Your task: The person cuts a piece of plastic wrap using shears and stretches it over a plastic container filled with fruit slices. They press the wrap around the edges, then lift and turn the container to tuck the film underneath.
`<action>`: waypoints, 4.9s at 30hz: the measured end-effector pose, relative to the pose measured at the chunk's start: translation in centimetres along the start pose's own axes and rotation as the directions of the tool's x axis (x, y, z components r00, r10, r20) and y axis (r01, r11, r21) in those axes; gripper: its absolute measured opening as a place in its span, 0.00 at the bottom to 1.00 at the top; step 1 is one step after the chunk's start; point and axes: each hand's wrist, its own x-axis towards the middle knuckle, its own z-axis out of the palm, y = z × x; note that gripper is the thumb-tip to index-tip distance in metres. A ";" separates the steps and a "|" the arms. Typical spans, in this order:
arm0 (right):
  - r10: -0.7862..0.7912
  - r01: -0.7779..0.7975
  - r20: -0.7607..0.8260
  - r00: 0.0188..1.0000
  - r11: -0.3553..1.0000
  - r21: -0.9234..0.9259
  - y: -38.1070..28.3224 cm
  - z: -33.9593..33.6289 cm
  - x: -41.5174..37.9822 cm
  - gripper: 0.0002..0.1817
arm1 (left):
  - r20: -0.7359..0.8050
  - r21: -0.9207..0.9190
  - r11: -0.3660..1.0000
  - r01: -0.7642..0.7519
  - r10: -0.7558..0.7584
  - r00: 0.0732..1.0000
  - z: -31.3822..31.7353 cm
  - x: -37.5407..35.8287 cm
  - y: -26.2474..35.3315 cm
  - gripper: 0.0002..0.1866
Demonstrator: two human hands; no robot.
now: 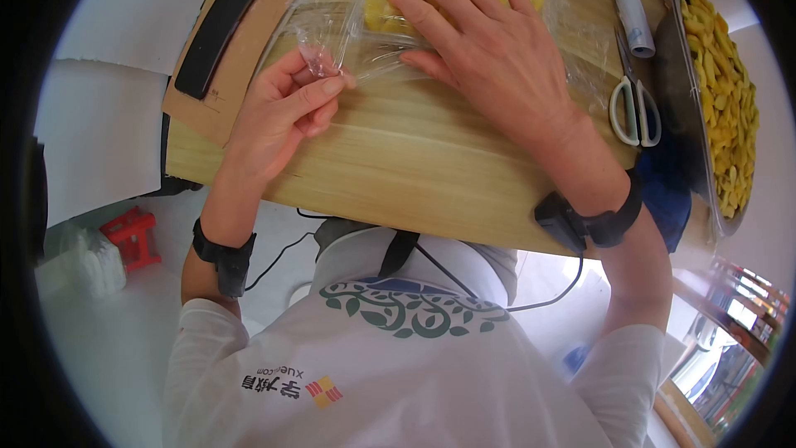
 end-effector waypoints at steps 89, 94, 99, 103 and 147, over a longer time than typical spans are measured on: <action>0.039 -0.038 -0.003 0.999 0.990 0.137 0.1 1.8 -0.4 0.43 | -0.238 -0.337 0.940 -0.043 -0.042 0.970 -3.2 -3.1 0.3 0.13; 0.038 -0.039 0.012 0.999 0.979 0.199 0.1 1.3 -0.1 0.42 | -0.328 -0.307 0.948 -0.084 -0.023 0.944 -2.9 -4.0 0.4 0.13; 0.033 -0.039 0.026 0.999 0.963 0.266 -0.1 0.1 0.6 0.42 | -0.348 -0.301 0.948 -0.104 -0.008 0.938 -2.0 -2.8 0.5 0.14; 0.016 0.003 -0.063 0.998 0.959 0.282 -0.8 -1.0 2.7 0.33 | -0.438 -0.224 0.966 -0.128 0.017 0.899 -1.8 -1.5 0.0 0.15; 0.124 -0.247 0.218 0.968 0.325 0.913 -5.1 -1.9 2.4 0.18 | -0.423 0.092 0.987 -0.134 0.161 0.892 -3.0 -6.1 0.3 0.09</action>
